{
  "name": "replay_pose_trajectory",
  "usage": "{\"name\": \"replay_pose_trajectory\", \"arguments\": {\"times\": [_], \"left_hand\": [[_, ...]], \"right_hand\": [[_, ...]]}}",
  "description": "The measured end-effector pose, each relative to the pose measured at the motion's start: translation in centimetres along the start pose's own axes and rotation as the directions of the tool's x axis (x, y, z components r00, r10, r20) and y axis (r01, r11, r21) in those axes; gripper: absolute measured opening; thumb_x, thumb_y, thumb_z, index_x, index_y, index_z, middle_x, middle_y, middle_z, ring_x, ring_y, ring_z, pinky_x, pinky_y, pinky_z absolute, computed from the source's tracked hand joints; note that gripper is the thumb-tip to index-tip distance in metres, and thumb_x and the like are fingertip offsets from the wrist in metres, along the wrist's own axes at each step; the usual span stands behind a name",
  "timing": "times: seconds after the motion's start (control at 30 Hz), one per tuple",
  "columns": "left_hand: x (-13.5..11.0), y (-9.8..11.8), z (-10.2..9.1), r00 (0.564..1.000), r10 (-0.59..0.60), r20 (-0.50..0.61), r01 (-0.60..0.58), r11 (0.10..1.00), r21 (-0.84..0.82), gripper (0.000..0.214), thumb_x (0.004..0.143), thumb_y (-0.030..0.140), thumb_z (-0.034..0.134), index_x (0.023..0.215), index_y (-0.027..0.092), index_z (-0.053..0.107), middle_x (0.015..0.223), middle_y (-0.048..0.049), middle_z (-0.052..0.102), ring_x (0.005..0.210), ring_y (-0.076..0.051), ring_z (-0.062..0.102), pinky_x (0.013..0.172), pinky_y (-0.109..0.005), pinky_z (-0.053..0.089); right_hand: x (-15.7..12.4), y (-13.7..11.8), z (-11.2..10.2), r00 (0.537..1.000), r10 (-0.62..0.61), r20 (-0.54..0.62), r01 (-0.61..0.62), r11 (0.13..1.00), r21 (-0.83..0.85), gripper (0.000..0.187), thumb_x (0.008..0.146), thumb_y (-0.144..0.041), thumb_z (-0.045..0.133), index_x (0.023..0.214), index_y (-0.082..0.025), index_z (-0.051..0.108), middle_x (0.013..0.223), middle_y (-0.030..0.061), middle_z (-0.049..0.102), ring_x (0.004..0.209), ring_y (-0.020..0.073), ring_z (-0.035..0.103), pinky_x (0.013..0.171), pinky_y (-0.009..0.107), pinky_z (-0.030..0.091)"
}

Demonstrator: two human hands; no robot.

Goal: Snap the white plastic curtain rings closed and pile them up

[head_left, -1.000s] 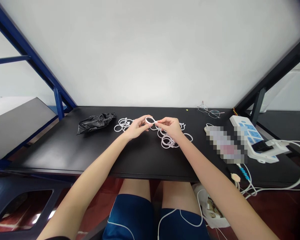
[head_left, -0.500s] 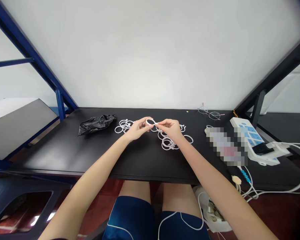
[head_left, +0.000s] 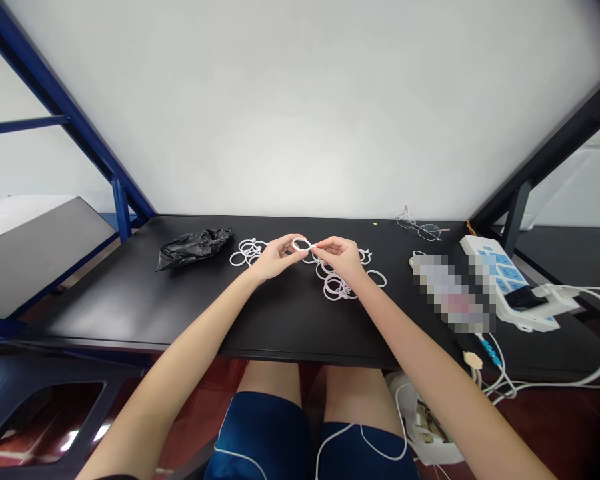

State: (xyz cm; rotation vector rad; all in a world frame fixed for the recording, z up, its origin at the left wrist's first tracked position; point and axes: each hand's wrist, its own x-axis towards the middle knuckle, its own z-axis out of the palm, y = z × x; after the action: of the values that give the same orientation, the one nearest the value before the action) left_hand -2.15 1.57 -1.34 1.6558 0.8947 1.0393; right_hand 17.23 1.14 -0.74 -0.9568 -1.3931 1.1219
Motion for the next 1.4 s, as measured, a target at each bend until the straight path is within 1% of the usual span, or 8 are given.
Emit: {"name": "replay_pose_trajectory", "arguments": {"times": [0.17, 0.37, 0.53, 0.87, 1.07, 1.23, 1.3, 1.4], "left_hand": [[-0.05, 0.24, 0.18, 1.000, -0.017, -0.011, 0.018, 0.999, 0.045, 0.043, 0.077, 0.043, 0.071, 0.109, 0.016, 0.060, 0.096, -0.0056, 0.063, 0.087, -0.017, 0.062, 0.075, -0.030, 0.051], [-0.08, 0.33, 0.29, 1.000, -0.010, 0.005, 0.009, 0.992, 0.129, 0.038, 0.076, 0.040, 0.072, 0.103, 0.016, 0.059, 0.083, -0.0009, 0.059, 0.079, -0.013, 0.060, 0.071, -0.026, 0.049], [-0.07, 0.03, 0.16, 0.999, 0.014, 0.047, -0.020, 0.992, 0.125, 0.039, 0.075, 0.038, 0.073, 0.102, 0.017, 0.056, 0.087, -0.0027, 0.060, 0.082, -0.014, 0.060, 0.067, -0.024, 0.049], [-0.11, 0.14, 0.11, 0.999, 0.015, 0.047, -0.021, 0.991, 0.132, 0.043, 0.071, 0.040, 0.077, 0.102, 0.017, 0.057, 0.091, -0.0046, 0.064, 0.085, -0.016, 0.062, 0.070, -0.028, 0.052], [-0.20, 0.58, 0.25, 1.000, 0.010, 0.026, -0.015, 0.982, 0.188, 0.044, 0.070, 0.042, 0.077, 0.102, 0.016, 0.061, 0.091, -0.0056, 0.066, 0.081, -0.016, 0.063, 0.072, -0.030, 0.052], [-0.27, 0.52, 0.25, 1.000, 0.001, 0.017, -0.004, 0.976, 0.217, 0.045, 0.070, 0.045, 0.076, 0.102, 0.016, 0.062, 0.094, -0.0062, 0.066, 0.082, -0.016, 0.062, 0.069, -0.028, 0.051], [-0.23, 0.28, 0.22, 1.000, 0.006, -0.010, -0.003, 0.975, 0.221, 0.045, 0.070, 0.045, 0.076, 0.103, 0.017, 0.062, 0.094, -0.0061, 0.066, 0.085, -0.017, 0.062, 0.068, -0.027, 0.050], [-0.07, -0.15, 0.14, 0.996, 0.014, -0.085, 0.005, 0.974, 0.227, 0.046, 0.069, 0.045, 0.077, 0.103, 0.018, 0.062, 0.093, -0.0054, 0.066, 0.084, -0.017, 0.061, 0.068, -0.027, 0.049]], "right_hand": [[0.01, -0.05, 0.06, 1.000, -0.007, -0.014, 0.007, 0.999, 0.033, 0.034, 0.057, -0.044, 0.084, 0.072, -0.017, 0.070, 0.070, 0.0049, 0.070, 0.054, 0.0130, 0.056, 0.046, 0.026, 0.046], [0.09, -0.11, 0.03, 1.000, -0.007, -0.013, 0.007, 0.999, 0.050, 0.031, 0.058, -0.040, 0.085, 0.073, -0.017, 0.071, 0.070, 0.0042, 0.069, 0.052, 0.0110, 0.053, 0.046, 0.025, 0.045], [0.08, -0.33, 0.05, 1.000, -0.006, -0.011, 0.006, 1.000, 0.024, 0.032, 0.058, -0.042, 0.084, 0.073, -0.017, 0.071, 0.068, 0.0032, 0.068, 0.048, 0.0096, 0.051, 0.046, 0.026, 0.044], [0.14, -0.16, -0.03, 1.000, -0.003, -0.001, 0.003, 1.000, 0.012, 0.032, 0.059, -0.043, 0.083, 0.074, -0.018, 0.071, 0.069, 0.0038, 0.069, 0.046, 0.0098, 0.050, 0.046, 0.027, 0.044], [0.10, -0.35, 0.01, 1.000, 0.001, -0.002, -0.001, 1.000, 0.011, 0.033, 0.058, -0.044, 0.083, 0.074, -0.018, 0.071, 0.070, 0.0041, 0.070, 0.047, 0.0098, 0.051, 0.046, 0.027, 0.045], [0.00, -0.57, 0.01, 1.000, 0.004, 0.004, -0.004, 1.000, 0.017, 0.032, 0.060, -0.044, 0.082, 0.074, -0.018, 0.072, 0.073, 0.0046, 0.070, 0.048, 0.0093, 0.051, 0.046, 0.026, 0.045], [0.04, -0.51, -0.02, 1.000, 0.009, 0.002, -0.009, 1.000, 0.017, 0.032, 0.061, -0.045, 0.081, 0.075, -0.018, 0.072, 0.075, 0.0049, 0.070, 0.048, 0.0092, 0.051, 0.047, 0.026, 0.045], [0.15, -0.24, -0.10, 1.000, 0.013, 0.005, -0.013, 1.000, 0.003, 0.031, 0.062, -0.044, 0.080, 0.076, -0.018, 0.071, 0.074, 0.0044, 0.069, 0.048, 0.0093, 0.050, 0.047, 0.027, 0.045]]}}
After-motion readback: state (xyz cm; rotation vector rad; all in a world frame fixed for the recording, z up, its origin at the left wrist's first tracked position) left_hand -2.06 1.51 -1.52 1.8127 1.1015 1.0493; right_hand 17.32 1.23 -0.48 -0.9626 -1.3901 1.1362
